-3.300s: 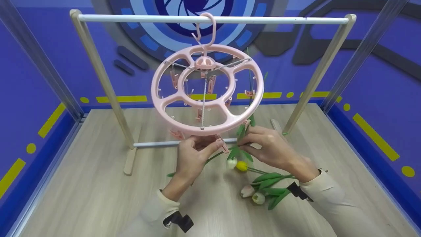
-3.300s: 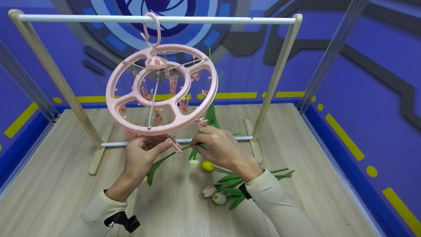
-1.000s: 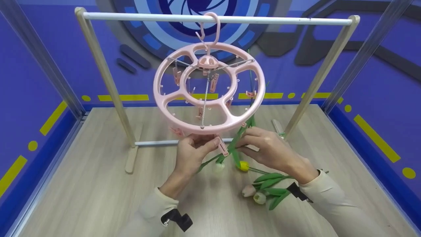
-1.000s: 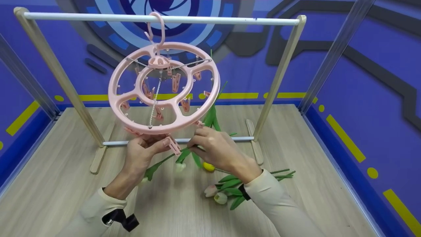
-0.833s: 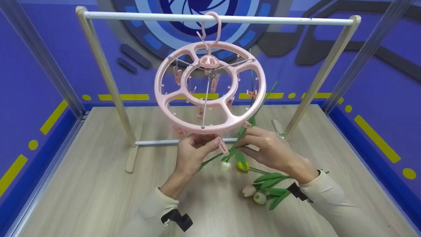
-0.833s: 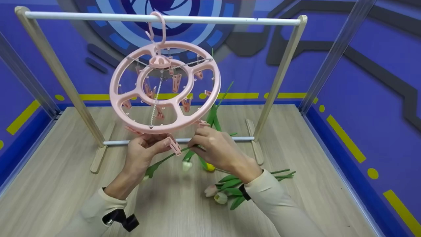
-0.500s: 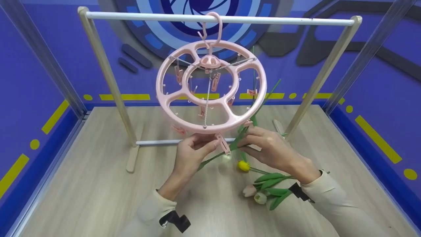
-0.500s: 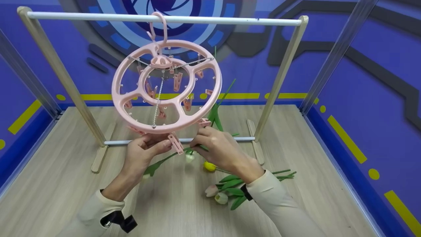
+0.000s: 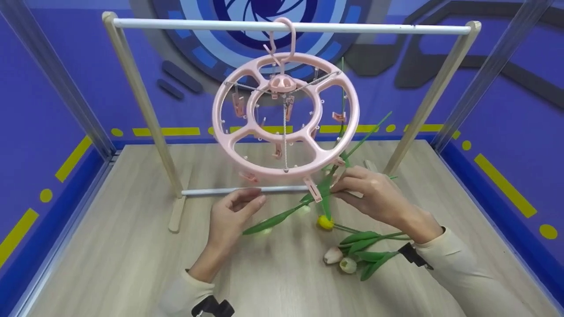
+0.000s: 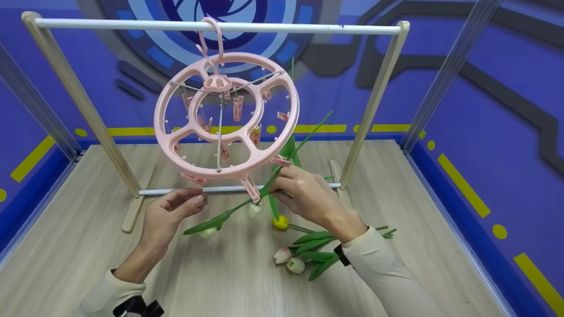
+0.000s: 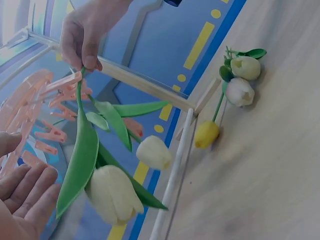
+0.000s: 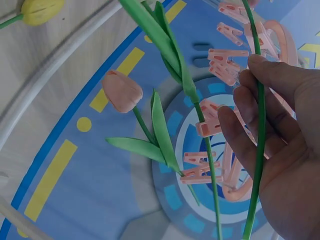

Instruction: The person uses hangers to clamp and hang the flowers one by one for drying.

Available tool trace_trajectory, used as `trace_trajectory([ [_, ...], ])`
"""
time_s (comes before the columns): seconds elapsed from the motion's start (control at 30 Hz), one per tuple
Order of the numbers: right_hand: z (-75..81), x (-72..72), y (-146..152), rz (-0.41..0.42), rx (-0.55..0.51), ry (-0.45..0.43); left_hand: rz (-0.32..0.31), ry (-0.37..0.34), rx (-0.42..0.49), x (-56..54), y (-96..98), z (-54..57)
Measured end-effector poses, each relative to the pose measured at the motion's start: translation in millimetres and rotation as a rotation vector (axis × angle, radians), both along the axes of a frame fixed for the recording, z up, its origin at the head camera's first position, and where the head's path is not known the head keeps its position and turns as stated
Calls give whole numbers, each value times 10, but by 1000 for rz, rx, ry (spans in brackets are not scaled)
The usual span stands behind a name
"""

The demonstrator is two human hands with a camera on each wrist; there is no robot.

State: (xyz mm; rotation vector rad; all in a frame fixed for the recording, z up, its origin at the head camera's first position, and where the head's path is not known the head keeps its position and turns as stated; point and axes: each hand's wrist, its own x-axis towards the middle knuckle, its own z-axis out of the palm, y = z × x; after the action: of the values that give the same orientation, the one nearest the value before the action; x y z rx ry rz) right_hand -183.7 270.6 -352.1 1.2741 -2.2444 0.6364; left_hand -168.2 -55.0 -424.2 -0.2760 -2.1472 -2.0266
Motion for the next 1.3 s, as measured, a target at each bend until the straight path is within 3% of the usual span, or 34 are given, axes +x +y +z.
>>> trace_trajectory([
  [0.13,-1,-9,69,-35,8,4,54,-44,-9,-29,-72,-76],
  [0.23,3,-23,119,-44,1,12,55,-44,-8,-86,-117,-102],
  [0.43,-9,-92,205,-9,-35,33,-80,45,47,-234,-170,-97],
  [0.6,-48,-155,280,-22,-40,9,-209,86,35,-332,-144,-23],
  [0.73,-61,-182,311,-36,-31,2,-276,114,50,-393,-97,32],
  [0.87,-62,-182,322,-56,-18,-11,-286,139,43,-414,-62,54],
  [1.13,-59,-169,336,-68,-15,-45,-238,153,17,-403,-33,64],
  [1.3,-60,-170,338,-61,-31,-13,-306,148,89,-375,-45,60],
])
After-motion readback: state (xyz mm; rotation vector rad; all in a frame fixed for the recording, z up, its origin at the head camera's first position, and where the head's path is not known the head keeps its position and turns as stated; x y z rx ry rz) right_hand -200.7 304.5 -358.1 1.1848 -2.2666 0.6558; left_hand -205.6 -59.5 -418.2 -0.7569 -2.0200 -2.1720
